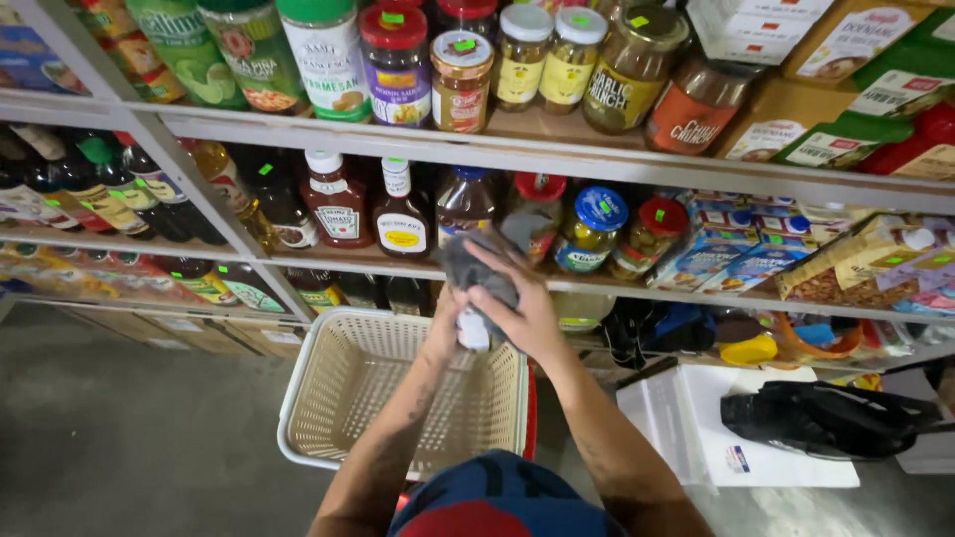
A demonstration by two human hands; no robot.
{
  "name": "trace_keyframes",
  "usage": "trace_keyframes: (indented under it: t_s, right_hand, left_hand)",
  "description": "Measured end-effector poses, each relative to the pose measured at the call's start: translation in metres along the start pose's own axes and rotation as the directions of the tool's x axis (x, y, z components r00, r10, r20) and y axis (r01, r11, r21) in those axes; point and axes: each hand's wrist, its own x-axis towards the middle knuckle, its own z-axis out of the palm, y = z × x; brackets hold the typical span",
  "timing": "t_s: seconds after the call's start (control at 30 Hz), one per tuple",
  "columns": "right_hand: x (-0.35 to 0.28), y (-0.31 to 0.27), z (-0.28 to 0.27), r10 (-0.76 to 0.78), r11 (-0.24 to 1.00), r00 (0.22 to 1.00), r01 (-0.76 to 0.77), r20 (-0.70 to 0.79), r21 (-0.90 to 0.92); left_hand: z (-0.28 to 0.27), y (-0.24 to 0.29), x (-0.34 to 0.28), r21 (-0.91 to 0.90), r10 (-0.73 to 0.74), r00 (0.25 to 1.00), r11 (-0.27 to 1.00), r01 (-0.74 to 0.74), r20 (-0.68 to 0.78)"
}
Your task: Cleaning grocery jars with a cloth and organizing them on the store shelves.
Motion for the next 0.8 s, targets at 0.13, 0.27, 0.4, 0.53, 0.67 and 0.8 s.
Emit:
trace_keyframes:
  t_s: [0.13,0.27,0.4,0.53,0.67,0.8]
  right_hand:
    - [0.027,-0.019,-0.018,0.164,0.986,0.934,-0.163,0.316,-0.031]
    - [0.042,-0.024,-0.024,0.237,0.965,0.903,-0.263,0.358,0.024]
    - [0.030,-0.039,-0.026,0.081,0.952,0.860,0.083,0.504,-0.294]
    - [0.041,-0.041,-0.021,0.455,0.866,0.822,-0.319,0.343,-0.385]
    - [0.036,-0.042,-0.021,0.318,0.947,0.925,-0.298,0.209,-0.120]
    - [0.023,-0.035,-0.032,0.123,0.974,0.928,-0.044,0.353,-0.222]
  left_hand:
    - [0.086,0.044,-0.040,0.408,0.100,0.866,0.852,-0.329,0.489]
    - [0.043,0.037,0.001,0.583,0.137,0.802,0.618,-0.528,0.581]
    - [0.073,0.061,-0.009,0.637,0.213,0.734,0.381,-0.671,0.645]
    - [0.104,0.078,-0.035,0.652,0.223,0.746,0.374,-0.660,0.627]
    - [0.103,0.073,-0.030,0.659,0.177,0.795,0.471,-0.586,0.580]
    - [0.110,0.068,-0.028,0.624,0.308,0.763,0.443,-0.644,0.568]
